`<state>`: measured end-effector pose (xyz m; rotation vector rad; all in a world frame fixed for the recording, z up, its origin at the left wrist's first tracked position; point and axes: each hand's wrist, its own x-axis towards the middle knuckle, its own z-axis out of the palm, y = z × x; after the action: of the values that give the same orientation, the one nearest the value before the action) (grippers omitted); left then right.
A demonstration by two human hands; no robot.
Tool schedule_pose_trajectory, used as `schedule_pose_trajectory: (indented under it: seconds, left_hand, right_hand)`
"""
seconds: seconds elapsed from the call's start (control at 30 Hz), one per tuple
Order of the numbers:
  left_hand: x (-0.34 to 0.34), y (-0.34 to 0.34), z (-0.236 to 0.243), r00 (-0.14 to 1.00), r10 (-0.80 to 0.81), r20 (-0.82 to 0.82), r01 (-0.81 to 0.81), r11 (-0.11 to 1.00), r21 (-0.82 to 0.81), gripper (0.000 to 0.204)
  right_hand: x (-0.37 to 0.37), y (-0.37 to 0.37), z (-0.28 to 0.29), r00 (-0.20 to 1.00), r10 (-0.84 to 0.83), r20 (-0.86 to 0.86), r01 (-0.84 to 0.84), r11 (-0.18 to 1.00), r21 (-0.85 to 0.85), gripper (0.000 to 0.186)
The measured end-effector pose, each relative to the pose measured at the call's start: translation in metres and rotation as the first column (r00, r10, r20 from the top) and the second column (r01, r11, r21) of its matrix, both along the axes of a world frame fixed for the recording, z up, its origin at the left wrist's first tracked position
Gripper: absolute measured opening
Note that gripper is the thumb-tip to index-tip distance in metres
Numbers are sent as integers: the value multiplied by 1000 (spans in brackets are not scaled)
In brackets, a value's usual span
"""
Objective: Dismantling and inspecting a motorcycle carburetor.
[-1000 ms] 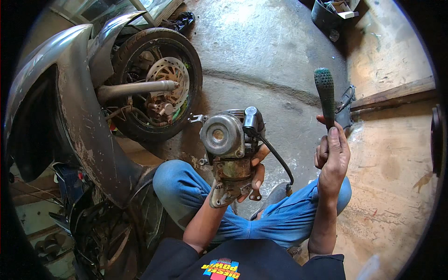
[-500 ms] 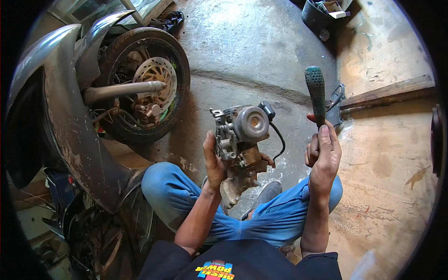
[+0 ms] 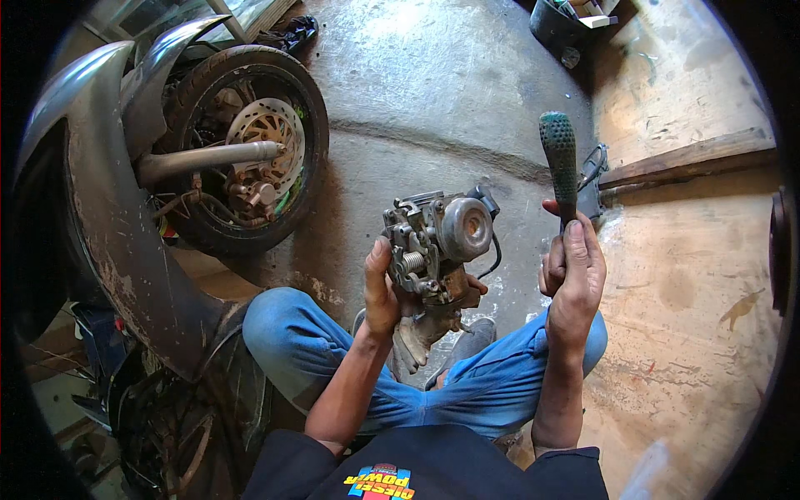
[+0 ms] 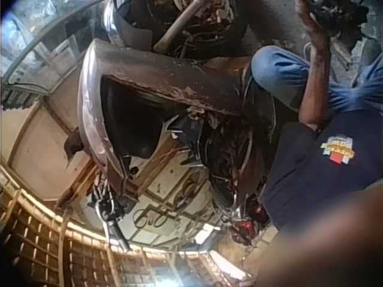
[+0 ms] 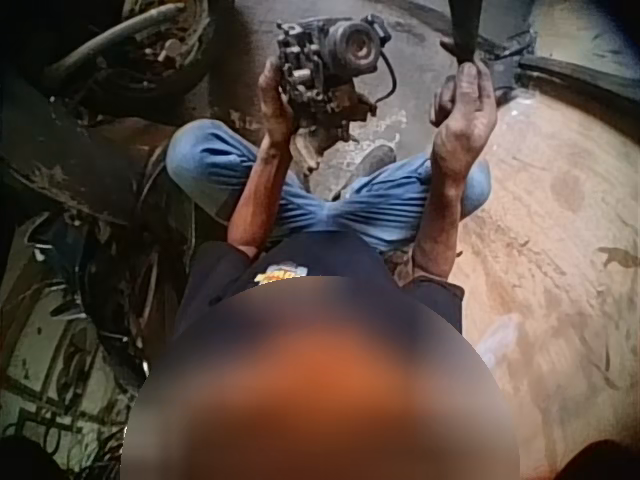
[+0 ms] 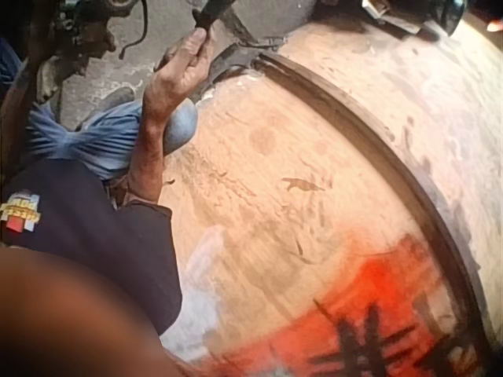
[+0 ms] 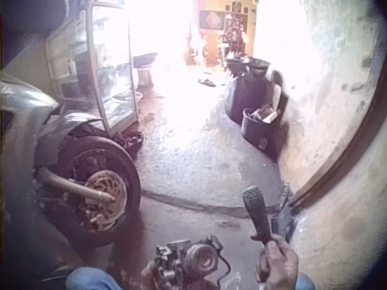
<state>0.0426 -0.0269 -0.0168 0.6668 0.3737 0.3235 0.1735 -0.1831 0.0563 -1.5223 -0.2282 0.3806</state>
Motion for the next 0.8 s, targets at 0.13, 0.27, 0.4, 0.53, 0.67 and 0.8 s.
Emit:
schedule_pose_trajectory:
  seconds: [0.13, 0.27, 0.4, 0.53, 0.67, 0.8]
  left_hand:
    - [-1, 0, -3, 999, 21, -40, -19, 999, 44, 83]
    - [0, -2, -1, 1000, -21, 19, 21, 1000, -23, 85]
    - [-4, -3, -16, 977, -97, 188, 135, 970, -202, 89]
    - [-12, -1, -26, 963, -133, 234, 191, 950, -246, 91]
    - [-11, -8, -21, 987, -126, 105, 156, 911, -381, 123]
    - [-20, -11, -31, 998, -62, -7, 53, 899, -434, 121]
  right_hand:
    - [-1, -1, 0, 1000, 5, 14, -5, 1000, -5, 35]
    - [-1, -1, 0, 1000, 4, 15, -4, 1000, -5, 35]
    - [-1, -1, 0, 1000, 1, 8, -1, 1000, -1, 35]
    - [0, -1, 0, 1000, 0, 8, 0, 1000, -8, 35]
    - [0, -1, -2, 1000, 12, 14, -11, 999, -31, 36]
    - [0, -1, -2, 999, 26, 18, -26, 999, -21, 36]
